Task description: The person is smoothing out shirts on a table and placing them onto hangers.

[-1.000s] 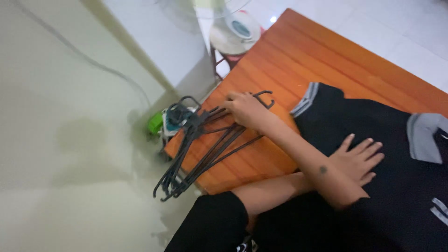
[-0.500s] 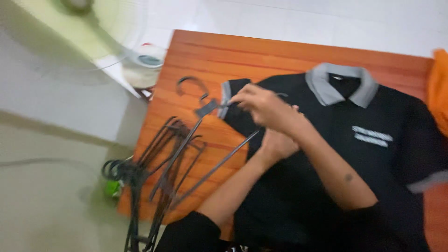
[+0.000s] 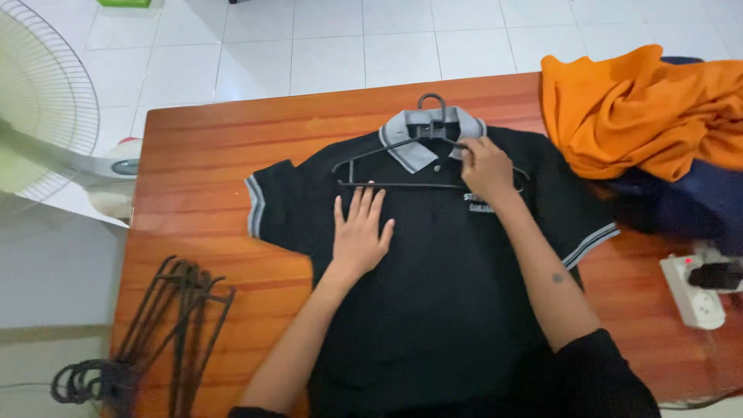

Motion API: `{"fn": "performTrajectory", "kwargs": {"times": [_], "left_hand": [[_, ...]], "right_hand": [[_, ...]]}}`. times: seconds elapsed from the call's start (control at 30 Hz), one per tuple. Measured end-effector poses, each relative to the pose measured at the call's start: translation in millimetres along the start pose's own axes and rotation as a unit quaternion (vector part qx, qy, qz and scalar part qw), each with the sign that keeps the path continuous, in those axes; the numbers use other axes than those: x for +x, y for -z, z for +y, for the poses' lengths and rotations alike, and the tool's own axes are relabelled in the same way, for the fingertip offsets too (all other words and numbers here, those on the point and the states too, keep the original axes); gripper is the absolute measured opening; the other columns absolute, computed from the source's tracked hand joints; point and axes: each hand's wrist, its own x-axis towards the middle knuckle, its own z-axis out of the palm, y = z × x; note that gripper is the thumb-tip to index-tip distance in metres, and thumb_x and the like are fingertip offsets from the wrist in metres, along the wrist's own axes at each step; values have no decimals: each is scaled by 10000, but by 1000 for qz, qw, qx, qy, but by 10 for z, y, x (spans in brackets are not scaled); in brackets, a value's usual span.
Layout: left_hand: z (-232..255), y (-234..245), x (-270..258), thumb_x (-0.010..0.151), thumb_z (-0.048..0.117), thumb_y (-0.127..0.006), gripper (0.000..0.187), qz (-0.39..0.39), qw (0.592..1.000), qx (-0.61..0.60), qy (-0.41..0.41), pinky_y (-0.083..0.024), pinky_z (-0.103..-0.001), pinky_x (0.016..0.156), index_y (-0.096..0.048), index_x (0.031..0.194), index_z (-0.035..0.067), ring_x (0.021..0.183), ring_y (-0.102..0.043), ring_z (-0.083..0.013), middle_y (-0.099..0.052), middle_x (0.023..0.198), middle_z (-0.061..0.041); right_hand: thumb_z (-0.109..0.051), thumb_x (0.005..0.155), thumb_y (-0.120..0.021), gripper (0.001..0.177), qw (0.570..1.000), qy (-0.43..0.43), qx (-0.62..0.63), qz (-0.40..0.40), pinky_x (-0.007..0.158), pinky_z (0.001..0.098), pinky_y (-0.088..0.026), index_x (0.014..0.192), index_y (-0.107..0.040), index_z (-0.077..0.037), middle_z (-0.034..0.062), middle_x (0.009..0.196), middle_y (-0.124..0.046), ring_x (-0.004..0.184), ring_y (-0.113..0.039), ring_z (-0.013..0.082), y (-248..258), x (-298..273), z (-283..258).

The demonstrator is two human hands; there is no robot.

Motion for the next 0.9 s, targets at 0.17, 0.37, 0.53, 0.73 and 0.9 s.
{"fn": "performTrajectory", "kwargs": {"times": [0.17,0.37,0.53,0.73,0.9], "left_hand": [[64,89,36,970,423,-554,653,-9,1000,13,0,-162,-632,1207,-458,1524,90,1518,-301,-300,-396,1608,-142],[55,68,21,981,421,-550,659,-39,999,30,2,-166,-629,1211,-442,1539,87,1523,-295,-310,-381,1617,-144],[68,85,27,969,473,-543,660,-33,998,52,7,-136,-659,1191,-437,1536,152,1530,-239,-400,-337,1639,-157],[105,74,-108,967,490,-549,672,-58,997,52,21,-113,-709,1158,-408,1557,200,1512,-208,-431,-317,1621,-173],[83,267,86,933,419,-569,599,-136,988,54,42,-286,-695,1065,-483,1478,187,1405,-371,-410,-413,1563,-142]], "right_hand": [[-214,896,-622,333,998,-35,-7,-60,808,515,-521,1216,-687,-154,150,1173,-702,948,-676,398,161,261,-75],[-312,923,-666,282,989,-80,20,-123,798,455,-534,1185,-696,-214,92,1017,-761,912,-720,326,229,270,-68],[-230,889,-728,390,992,-50,54,-102,635,377,-522,1277,-688,-225,49,810,-714,701,-703,231,213,386,84],[-241,805,-797,611,941,-115,258,-189,555,326,-382,1405,-679,-257,12,614,-494,550,-431,140,156,436,406],[-204,797,-813,577,901,-183,270,-287,526,281,-334,1355,-689,-274,-51,598,-465,530,-398,90,381,587,359]]}}
